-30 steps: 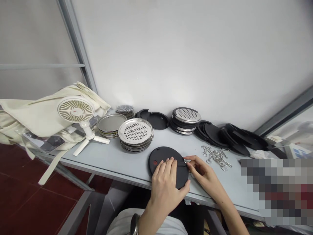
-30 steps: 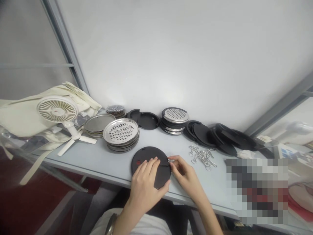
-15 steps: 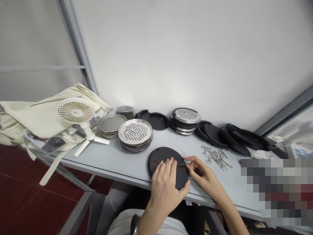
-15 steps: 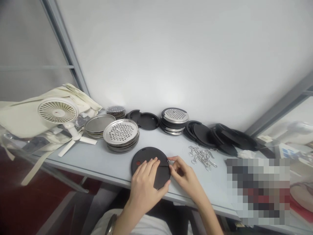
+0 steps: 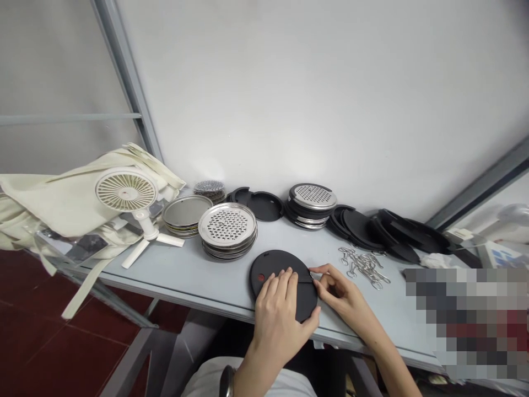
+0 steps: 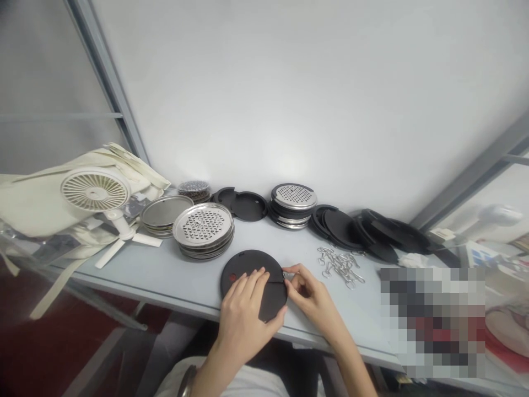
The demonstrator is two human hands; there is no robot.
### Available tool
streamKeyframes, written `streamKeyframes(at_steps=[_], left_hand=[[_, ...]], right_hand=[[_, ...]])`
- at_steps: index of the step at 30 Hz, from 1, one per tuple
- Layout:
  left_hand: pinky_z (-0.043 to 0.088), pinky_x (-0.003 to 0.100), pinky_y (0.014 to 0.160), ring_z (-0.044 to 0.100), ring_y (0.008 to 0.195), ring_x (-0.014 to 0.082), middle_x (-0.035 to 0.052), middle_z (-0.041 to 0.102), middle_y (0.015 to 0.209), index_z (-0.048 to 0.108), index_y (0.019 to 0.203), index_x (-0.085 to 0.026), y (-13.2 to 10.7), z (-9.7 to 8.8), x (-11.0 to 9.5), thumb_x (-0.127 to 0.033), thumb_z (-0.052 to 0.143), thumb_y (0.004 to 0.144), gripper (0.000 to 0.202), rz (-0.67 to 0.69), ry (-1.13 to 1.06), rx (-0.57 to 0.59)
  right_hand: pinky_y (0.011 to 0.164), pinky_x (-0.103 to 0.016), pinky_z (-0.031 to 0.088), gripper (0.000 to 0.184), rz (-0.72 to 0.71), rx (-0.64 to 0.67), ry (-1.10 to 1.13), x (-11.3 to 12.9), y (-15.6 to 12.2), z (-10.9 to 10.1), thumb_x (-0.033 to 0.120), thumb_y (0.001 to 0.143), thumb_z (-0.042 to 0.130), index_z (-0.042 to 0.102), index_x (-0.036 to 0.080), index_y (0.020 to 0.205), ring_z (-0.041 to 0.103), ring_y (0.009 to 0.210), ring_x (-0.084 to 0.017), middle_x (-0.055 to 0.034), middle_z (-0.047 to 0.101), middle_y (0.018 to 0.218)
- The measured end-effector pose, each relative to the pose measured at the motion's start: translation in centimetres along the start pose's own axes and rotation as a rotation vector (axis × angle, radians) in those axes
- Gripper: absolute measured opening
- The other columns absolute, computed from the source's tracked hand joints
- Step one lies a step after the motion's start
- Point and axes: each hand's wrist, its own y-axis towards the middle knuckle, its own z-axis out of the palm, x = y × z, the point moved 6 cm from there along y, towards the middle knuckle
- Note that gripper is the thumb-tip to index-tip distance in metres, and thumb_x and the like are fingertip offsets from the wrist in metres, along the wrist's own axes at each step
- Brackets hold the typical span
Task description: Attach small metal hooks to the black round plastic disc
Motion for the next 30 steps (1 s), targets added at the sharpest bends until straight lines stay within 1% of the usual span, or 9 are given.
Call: streamKeyframes(at_steps=[10, 22, 30], left_hand=[[0.046, 0.045, 0.102, 0.057, 0.114, 0.0285, 0.0102, 0.06, 0.128, 0.054, 0.127, -0.014, -0.05, 0.04, 0.11, -0.037, 0.062, 0.079, 0.054, 0.001, -0.019, -0.009], [0.046, 0.044, 0.102, 0.057, 0.114, 0.0274, 0.0091, 0.06, 0.128, 0.055, 0.126, -0.013, 0.07, -0.06, 0.1, -0.037, 0.061, 0.08, 0.053, 0.002, -0.004, -0.009], [0.045, 0.044, 0.102, 0.057, 0.114, 0.0274, 0.0094, 0.06, 0.128, 0.055, 0.126, -0.013, 0.03, -0.08, 0.05, -0.038, 0.061, 0.08, 0.053, 0.004, -0.004, -0.009]], right_hand=[[0.06, -0.025, 0.037, 0.031, 0.014, 0.001, 0.029, -0.04, -0.04, 0.15, 0.045, 0.093, 0.052, 0.053, 0.019, 0.111, 0.043, 0.06, -0.013, 0.0054, 0.041, 0.064], [0.06, -0.024, 0.038, 0.027, 0.017, 0.001, 0.024, 0.12, -0.07, 0.16, 0.039, 0.093, 0.051, 0.052, 0.02, 0.112, 0.043, 0.062, -0.013, 0.005, 0.042, 0.066], [0.06, -0.024, 0.036, 0.027, 0.037, 0.011, 0.039, -0.13, -0.03, 0.28, 0.039, 0.094, 0.049, 0.049, 0.02, 0.113, 0.04, 0.061, -0.013, 0.0058, 0.038, 0.065]])
